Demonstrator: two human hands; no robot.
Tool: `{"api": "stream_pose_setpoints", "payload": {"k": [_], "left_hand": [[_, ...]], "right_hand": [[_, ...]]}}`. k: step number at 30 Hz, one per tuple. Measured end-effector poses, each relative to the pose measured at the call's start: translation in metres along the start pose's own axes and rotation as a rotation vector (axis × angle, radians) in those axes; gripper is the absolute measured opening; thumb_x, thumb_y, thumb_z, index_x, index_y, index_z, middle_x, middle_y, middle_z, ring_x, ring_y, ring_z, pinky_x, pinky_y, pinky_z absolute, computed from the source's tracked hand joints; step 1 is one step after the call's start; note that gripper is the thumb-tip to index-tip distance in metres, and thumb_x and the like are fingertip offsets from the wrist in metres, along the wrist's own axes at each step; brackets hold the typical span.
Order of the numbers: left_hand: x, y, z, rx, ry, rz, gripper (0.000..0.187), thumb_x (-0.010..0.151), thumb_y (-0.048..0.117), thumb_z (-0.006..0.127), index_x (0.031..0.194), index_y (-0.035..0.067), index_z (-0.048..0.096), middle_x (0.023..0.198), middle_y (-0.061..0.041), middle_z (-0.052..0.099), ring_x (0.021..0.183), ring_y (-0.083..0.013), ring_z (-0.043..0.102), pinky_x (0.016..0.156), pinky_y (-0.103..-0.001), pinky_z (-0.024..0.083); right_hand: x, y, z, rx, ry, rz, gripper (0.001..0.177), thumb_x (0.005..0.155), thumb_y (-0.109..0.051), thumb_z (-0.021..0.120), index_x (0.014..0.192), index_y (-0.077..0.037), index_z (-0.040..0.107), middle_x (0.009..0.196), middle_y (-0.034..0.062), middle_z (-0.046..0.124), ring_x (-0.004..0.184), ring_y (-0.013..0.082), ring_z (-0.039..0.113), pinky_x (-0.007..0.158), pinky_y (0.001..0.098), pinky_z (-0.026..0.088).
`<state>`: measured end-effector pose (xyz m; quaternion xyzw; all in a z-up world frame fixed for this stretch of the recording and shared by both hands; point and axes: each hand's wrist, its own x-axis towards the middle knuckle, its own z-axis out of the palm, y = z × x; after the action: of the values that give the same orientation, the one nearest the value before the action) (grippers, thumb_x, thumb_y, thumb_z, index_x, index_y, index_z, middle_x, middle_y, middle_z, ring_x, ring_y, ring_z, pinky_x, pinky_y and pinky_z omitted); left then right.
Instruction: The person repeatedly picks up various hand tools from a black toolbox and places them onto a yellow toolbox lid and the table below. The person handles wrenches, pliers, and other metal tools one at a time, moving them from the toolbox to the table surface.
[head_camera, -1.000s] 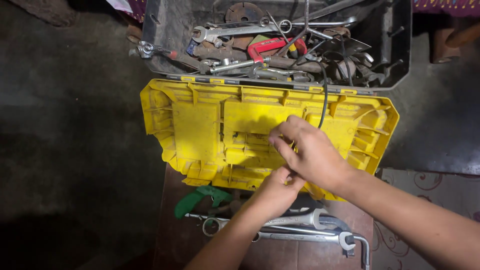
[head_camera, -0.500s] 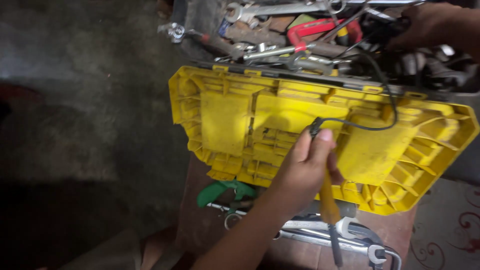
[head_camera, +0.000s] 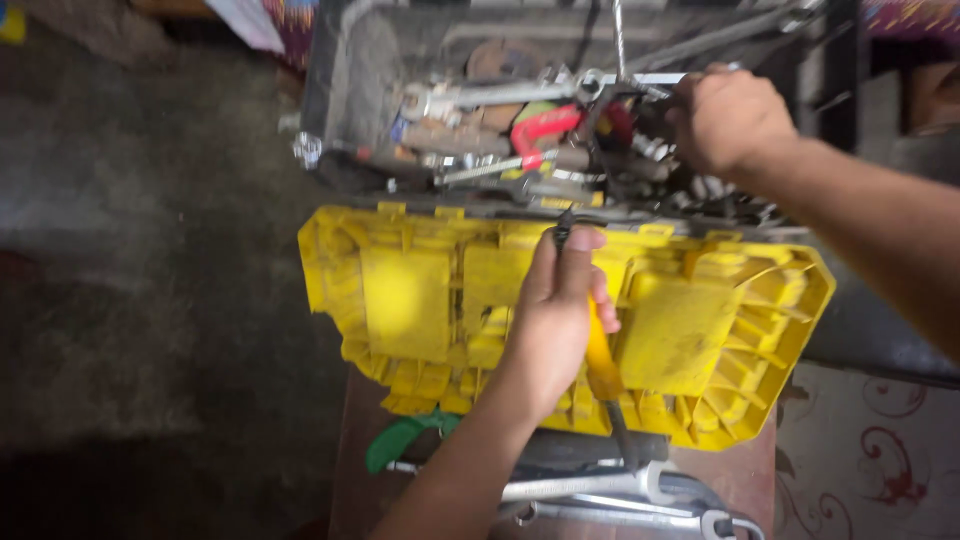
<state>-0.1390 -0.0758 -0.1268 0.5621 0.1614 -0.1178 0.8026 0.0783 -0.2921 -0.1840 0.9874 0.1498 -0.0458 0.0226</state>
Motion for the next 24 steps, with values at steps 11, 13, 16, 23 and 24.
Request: {"api": "stream_pose_setpoints", "payload": {"k": [11,13,16,23,24], "left_hand": [[-0.009,0.047,0.019,0.055,0.011,0.092,0.037,0.105,0.04,0.045,0.114,0.008,0.059,0.07,-0.001,0.05,0.059,-0.0099,0.049,0.055,-0.029,0.045],[-0.018,0.052,0.025,0.02,0.016,0.099,0.037,0.105,0.04,0.045,0.114,0.007,0.059,0.071,-0.001,0.05,0.06,-0.0107,0.05,0.056,-0.029,0.046],[-0.031,0.061,0.031,-0.064,0.048,0.091,0.037,0.103,0.04,0.045,0.114,0.007,0.057,0.071,-0.002,0.05,0.059,-0.0125,0.051,0.055,-0.031,0.047],[-0.079,0.072,0.037,-0.117,0.09,0.024,0.038,0.101,0.041,0.047,0.115,0.008,0.058,0.085,-0.004,0.057,0.068,-0.0142,0.054,0.058,-0.032,0.049],[-0.088,0.07,0.035,-0.122,0.106,0.011,0.039,0.101,0.042,0.047,0.115,0.007,0.057,0.09,-0.004,0.06,0.071,-0.0147,0.055,0.06,-0.033,0.05]], "right_hand": [[-0.123,-0.031,-0.134,0.208,0.275,-0.053,0.027,0.101,-0.027,0.062,0.104,-0.002,0.073,0.092,0.0212,0.067,0.085,0.0414,0.066,0.079,0.0514,0.054],[-0.146,-0.041,-0.159,0.278,0.358,-0.049,0.024,0.101,-0.024,0.065,0.104,-0.001,0.073,0.092,0.0211,0.068,0.082,0.0401,0.066,0.075,0.0497,0.053],[-0.18,-0.062,-0.194,0.42,0.424,-0.01,0.022,0.099,-0.021,0.068,0.106,-0.001,0.074,0.092,0.0206,0.07,0.071,0.0352,0.066,0.066,0.0445,0.052],[-0.253,-0.118,-0.227,0.598,0.434,0.139,0.025,0.096,-0.024,0.068,0.109,-0.004,0.075,0.088,0.0192,0.072,0.051,0.0285,0.062,0.054,0.0391,0.049],[-0.264,-0.123,-0.227,0.592,0.454,0.119,0.025,0.095,-0.023,0.068,0.108,-0.003,0.074,0.087,0.0192,0.072,0.053,0.0285,0.062,0.054,0.039,0.049]]}}
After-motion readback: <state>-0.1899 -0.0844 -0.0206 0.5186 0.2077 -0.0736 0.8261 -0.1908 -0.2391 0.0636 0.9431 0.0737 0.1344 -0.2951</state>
